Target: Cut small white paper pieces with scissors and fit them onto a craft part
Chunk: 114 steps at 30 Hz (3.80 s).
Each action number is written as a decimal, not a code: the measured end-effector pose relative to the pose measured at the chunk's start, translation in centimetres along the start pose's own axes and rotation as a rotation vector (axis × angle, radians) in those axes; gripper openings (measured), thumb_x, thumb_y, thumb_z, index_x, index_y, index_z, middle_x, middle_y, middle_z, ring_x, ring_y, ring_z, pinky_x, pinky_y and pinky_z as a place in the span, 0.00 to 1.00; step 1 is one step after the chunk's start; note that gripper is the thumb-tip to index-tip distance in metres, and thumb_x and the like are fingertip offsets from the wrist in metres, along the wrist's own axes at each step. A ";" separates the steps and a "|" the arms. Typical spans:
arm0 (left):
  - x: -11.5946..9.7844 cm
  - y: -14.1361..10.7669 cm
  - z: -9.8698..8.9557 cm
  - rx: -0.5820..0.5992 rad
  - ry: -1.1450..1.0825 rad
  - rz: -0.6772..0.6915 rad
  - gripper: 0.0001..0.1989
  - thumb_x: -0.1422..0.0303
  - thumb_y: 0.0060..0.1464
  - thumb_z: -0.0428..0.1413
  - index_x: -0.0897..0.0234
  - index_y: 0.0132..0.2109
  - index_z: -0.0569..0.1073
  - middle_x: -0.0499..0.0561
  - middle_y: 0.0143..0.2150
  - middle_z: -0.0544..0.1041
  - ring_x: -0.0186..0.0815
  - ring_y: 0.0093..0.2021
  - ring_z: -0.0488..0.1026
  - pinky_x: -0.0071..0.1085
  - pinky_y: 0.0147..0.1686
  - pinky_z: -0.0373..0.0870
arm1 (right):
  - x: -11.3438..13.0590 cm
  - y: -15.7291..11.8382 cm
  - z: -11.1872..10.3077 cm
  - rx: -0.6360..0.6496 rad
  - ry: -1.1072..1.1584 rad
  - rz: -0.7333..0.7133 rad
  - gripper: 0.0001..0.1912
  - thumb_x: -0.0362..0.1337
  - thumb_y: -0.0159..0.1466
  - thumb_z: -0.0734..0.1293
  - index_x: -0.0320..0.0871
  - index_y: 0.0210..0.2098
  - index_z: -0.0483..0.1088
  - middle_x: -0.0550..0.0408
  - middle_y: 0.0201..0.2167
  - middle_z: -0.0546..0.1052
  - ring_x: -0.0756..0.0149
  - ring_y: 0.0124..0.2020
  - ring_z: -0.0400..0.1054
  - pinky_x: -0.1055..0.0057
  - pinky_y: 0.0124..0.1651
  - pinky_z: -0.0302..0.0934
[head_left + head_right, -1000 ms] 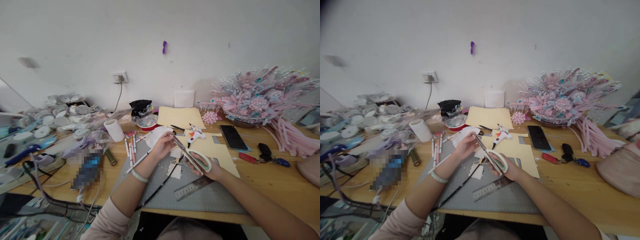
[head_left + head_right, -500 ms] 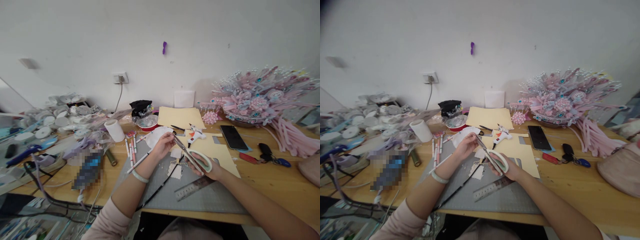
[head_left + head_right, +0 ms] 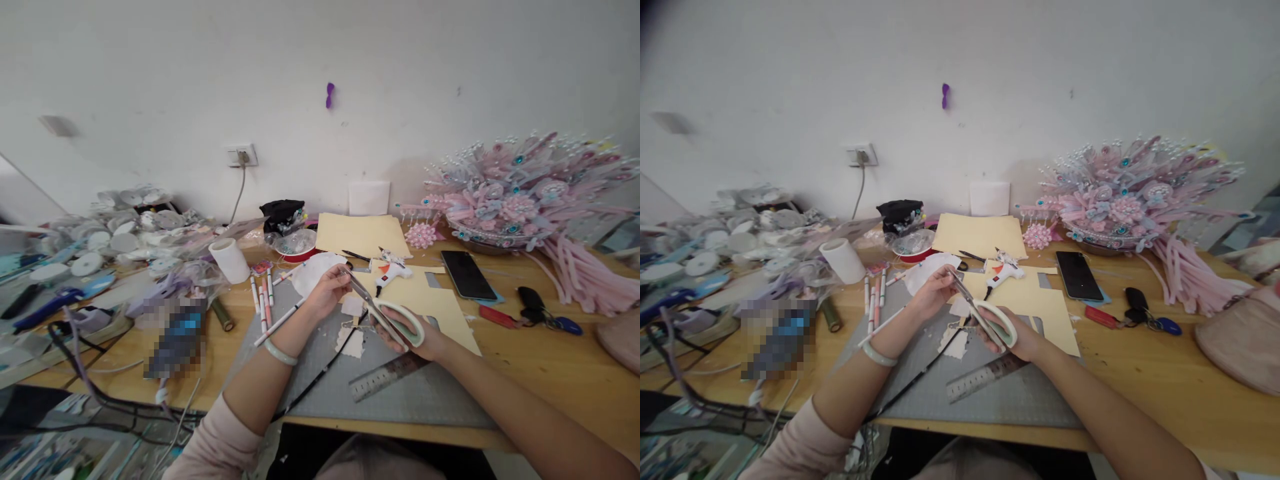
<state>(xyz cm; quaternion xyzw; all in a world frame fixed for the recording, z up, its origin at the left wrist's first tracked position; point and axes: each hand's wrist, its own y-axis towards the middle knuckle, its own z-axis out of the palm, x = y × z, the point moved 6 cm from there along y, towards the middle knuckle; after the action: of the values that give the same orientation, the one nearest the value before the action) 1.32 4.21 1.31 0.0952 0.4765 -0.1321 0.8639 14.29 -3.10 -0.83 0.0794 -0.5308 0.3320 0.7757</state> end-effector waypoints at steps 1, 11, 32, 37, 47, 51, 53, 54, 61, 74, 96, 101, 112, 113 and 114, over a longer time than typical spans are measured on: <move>0.1 0.0 0.0 0.004 0.006 -0.002 0.13 0.69 0.34 0.63 0.66 0.29 0.68 0.44 0.24 0.68 0.27 0.24 0.65 0.26 0.28 0.60 | 0.0 0.0 0.0 -0.001 -0.003 0.004 0.19 0.49 0.52 0.67 0.37 0.30 0.68 0.59 0.17 0.68 0.78 0.11 0.57 0.80 0.12 0.40; 0.3 0.1 0.0 0.011 0.060 -0.012 0.13 0.64 0.36 0.63 0.66 0.28 0.68 0.45 0.24 0.68 0.27 0.24 0.64 0.26 0.28 0.60 | 0.3 0.1 -0.3 -0.020 -0.059 -0.022 0.19 0.49 0.53 0.65 0.37 0.29 0.68 0.59 0.15 0.67 0.80 0.10 0.55 0.81 0.11 0.42; 0.5 0.1 0.0 -0.022 0.106 0.006 0.11 0.65 0.37 0.63 0.68 0.24 0.71 0.46 0.21 0.68 0.25 0.23 0.62 0.25 0.27 0.57 | -0.6 0.1 -0.6 -0.122 0.166 0.054 0.11 0.41 0.53 0.66 0.37 0.26 0.69 0.55 0.19 0.70 0.76 0.14 0.59 0.80 0.11 0.46; 0.5 0.0 0.3 -0.009 0.133 0.000 0.10 0.65 0.38 0.62 0.68 0.26 0.72 0.45 0.22 0.67 0.24 0.22 0.61 0.24 0.25 0.55 | -0.4 0.1 0.1 -0.022 0.243 0.035 0.11 0.42 0.53 0.66 0.39 0.28 0.68 0.55 0.23 0.71 0.74 0.17 0.61 0.78 0.15 0.51; 0.7 0.1 0.0 0.011 0.100 -0.009 0.12 0.65 0.37 0.63 0.68 0.25 0.69 0.45 0.22 0.67 0.25 0.22 0.62 0.24 0.26 0.57 | -1.0 0.1 -0.6 -0.048 0.092 0.164 0.19 0.50 0.51 0.66 0.38 0.28 0.68 0.60 0.13 0.64 0.77 0.13 0.56 0.81 0.12 0.44; 0.8 0.1 0.0 0.016 0.110 -0.023 0.13 0.64 0.36 0.63 0.68 0.26 0.69 0.45 0.22 0.67 0.25 0.23 0.62 0.24 0.27 0.58 | -0.8 0.2 -0.9 -0.088 0.018 0.120 0.18 0.49 0.51 0.67 0.38 0.28 0.67 0.58 0.16 0.67 0.77 0.14 0.58 0.82 0.12 0.45; 0.8 0.1 0.0 0.012 0.110 -0.026 0.13 0.64 0.37 0.63 0.68 0.26 0.69 0.45 0.22 0.67 0.25 0.23 0.62 0.24 0.27 0.58 | -0.7 0.2 -0.9 -0.088 -0.006 0.092 0.18 0.49 0.52 0.67 0.39 0.28 0.67 0.58 0.16 0.67 0.77 0.14 0.57 0.82 0.11 0.46; 0.8 0.1 0.0 0.010 0.110 -0.026 0.13 0.64 0.36 0.63 0.68 0.26 0.69 0.45 0.22 0.67 0.25 0.23 0.62 0.24 0.27 0.58 | -0.7 0.2 -0.9 -0.080 -0.017 0.089 0.18 0.50 0.52 0.66 0.39 0.28 0.67 0.58 0.16 0.67 0.77 0.13 0.57 0.82 0.11 0.46; 0.9 0.2 -0.2 -0.014 0.114 -0.030 0.14 0.63 0.36 0.63 0.68 0.27 0.70 0.45 0.23 0.67 0.24 0.23 0.62 0.24 0.27 0.57 | -0.7 0.2 -0.8 -0.095 -0.098 0.088 0.20 0.52 0.53 0.64 0.39 0.27 0.66 0.60 0.13 0.67 0.77 0.10 0.58 0.81 0.10 0.47; 1.0 0.2 0.0 -0.052 0.070 -0.010 0.12 0.65 0.37 0.63 0.68 0.25 0.70 0.45 0.22 0.68 0.24 0.22 0.63 0.23 0.26 0.59 | -1.1 -0.3 -0.4 -0.031 0.131 0.279 0.18 0.49 0.56 0.61 0.38 0.27 0.66 0.58 0.16 0.68 0.75 0.13 0.60 0.80 0.13 0.46; -0.1 0.5 -0.9 -0.107 -0.067 0.086 0.12 0.69 0.38 0.62 0.65 0.26 0.64 0.44 0.24 0.68 0.26 0.26 0.65 0.24 0.28 0.60 | -1.1 -0.1 -0.1 -0.018 0.127 0.241 0.18 0.49 0.56 0.61 0.37 0.28 0.66 0.58 0.15 0.67 0.75 0.13 0.59 0.80 0.13 0.44; -0.1 0.5 -0.8 -0.096 -0.012 0.115 0.12 0.68 0.37 0.62 0.65 0.29 0.68 0.44 0.25 0.68 0.26 0.26 0.64 0.24 0.28 0.59 | -1.1 -0.1 -0.1 -0.014 0.135 0.213 0.18 0.49 0.55 0.62 0.37 0.28 0.66 0.59 0.14 0.66 0.76 0.13 0.58 0.80 0.13 0.44; 0.5 0.5 -0.6 -0.089 -0.003 0.047 0.11 0.67 0.34 0.64 0.68 0.26 0.70 0.45 0.24 0.69 0.26 0.26 0.63 0.25 0.30 0.60 | -1.1 -0.1 0.0 -0.030 0.137 0.248 0.18 0.48 0.56 0.61 0.37 0.27 0.66 0.59 0.15 0.66 0.76 0.13 0.58 0.80 0.13 0.44; 0.5 0.5 -0.6 -0.088 -0.001 0.049 0.11 0.67 0.34 0.64 0.68 0.25 0.70 0.45 0.24 0.69 0.26 0.26 0.63 0.25 0.31 0.60 | -1.1 -0.1 0.0 -0.031 0.139 0.245 0.18 0.48 0.56 0.61 0.37 0.27 0.66 0.59 0.14 0.66 0.76 0.13 0.58 0.80 0.13 0.44; 0.4 0.5 -0.5 -0.089 -0.001 0.056 0.11 0.68 0.34 0.64 0.68 0.25 0.70 0.45 0.24 0.69 0.26 0.26 0.64 0.24 0.31 0.60 | -1.0 -0.1 0.0 -0.032 0.141 0.236 0.17 0.48 0.56 0.61 0.37 0.27 0.66 0.59 0.14 0.66 0.76 0.13 0.58 0.80 0.13 0.44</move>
<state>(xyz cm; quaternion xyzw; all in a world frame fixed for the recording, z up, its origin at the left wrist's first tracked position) 1.26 4.76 0.69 0.0698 0.4786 -0.0867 0.8709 14.15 -3.63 -1.72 -0.0197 -0.4859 0.4172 0.7677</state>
